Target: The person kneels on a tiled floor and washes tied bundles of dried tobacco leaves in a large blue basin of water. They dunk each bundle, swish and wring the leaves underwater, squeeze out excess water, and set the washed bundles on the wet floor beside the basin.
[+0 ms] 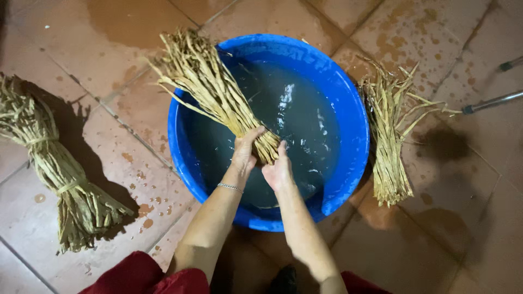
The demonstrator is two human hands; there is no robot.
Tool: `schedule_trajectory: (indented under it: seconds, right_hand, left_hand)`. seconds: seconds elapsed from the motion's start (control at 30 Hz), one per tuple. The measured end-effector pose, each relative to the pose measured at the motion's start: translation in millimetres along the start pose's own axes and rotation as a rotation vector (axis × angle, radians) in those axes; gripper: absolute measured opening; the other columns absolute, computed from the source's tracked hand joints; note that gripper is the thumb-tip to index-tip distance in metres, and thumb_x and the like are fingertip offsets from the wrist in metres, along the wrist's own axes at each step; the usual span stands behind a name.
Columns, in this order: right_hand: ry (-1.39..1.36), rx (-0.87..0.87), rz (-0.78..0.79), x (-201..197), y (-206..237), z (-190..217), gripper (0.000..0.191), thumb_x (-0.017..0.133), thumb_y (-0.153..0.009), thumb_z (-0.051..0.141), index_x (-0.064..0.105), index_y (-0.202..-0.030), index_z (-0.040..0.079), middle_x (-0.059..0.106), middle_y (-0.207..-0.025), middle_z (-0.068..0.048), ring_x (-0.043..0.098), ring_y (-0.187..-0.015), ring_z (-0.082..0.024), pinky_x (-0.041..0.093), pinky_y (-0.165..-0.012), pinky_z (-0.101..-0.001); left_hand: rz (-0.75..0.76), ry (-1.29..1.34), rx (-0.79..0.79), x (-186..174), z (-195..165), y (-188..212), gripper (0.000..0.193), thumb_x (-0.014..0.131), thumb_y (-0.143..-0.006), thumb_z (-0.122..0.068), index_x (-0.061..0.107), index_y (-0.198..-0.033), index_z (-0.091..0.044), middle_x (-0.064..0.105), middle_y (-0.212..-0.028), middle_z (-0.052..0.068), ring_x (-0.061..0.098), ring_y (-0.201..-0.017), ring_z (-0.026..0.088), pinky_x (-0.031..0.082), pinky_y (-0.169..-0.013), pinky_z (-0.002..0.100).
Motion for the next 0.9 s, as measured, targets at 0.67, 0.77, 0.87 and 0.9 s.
schedule_trajectory:
  seconds: [0.67, 0.77, 0.87, 0.9]
  right_hand:
    - [1.518, 0.110, -0.302, -14, -38, 74, 0.060, 0.092, -0.056, 0.028, 0.073, -0.108, 0.003, 0.079, -0.104, -0.019, 0.079, -0.099, -0.032, 0.062, -0.090, -0.0406]
    - [1.722, 0.054, -0.406, -26, -37, 76, 0.042, 0.083, -0.068, 0.020, 0.073, -0.105, 0.004, 0.076, -0.106, -0.022, 0.075, -0.102, -0.038, 0.059, -0.092, -0.0440]
    - [1.974, -0.028, -0.421, -20, -32, 69, 0.044, 0.075, -0.075, 0.016, 0.068, -0.117, 0.004, 0.074, -0.109, -0.024, 0.071, -0.106, -0.041, 0.056, -0.094, -0.0480]
    - [2.049, -0.050, -0.419, -17, -32, 69, 0.047, 0.073, -0.076, 0.015, 0.065, -0.121, 0.004, 0.074, -0.109, -0.024, 0.070, -0.106, -0.042, 0.055, -0.093, -0.0497]
  left_hand:
    - [0.613, -0.870, -0.194, 7, 80, 24, 0.093, 0.091, -0.069, -0.038, 0.046, -0.143, -0.001, 0.062, -0.137, 0.018, 0.060, -0.126, 0.027, 0.049, -0.106, 0.039]
    - [0.770, -1.231, -0.255, 0, 78, 21, 0.091, 0.090, -0.070, -0.049, 0.060, -0.138, 0.004, 0.066, -0.135, 0.020, 0.061, -0.125, 0.029, 0.047, -0.107, 0.037]
    - [0.593, -1.309, -0.427, -22, 71, 14, 0.089, 0.088, -0.062, -0.056, 0.074, -0.124, 0.007, 0.077, -0.121, 0.024, 0.072, -0.113, 0.031, 0.055, -0.098, 0.037]
    - [0.530, -1.278, -0.366, -23, 64, 11, 0.091, 0.093, -0.058, -0.050, 0.069, -0.126, 0.005, 0.074, -0.123, 0.021, 0.070, -0.115, 0.029, 0.054, -0.100, 0.036]
Point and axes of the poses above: each hand's wrist, its own y-axis away from the middle knuckle, its own x-axis out of the palm, z = x × y, the point moved 7 cm from there along -y, towards the middle knuckle
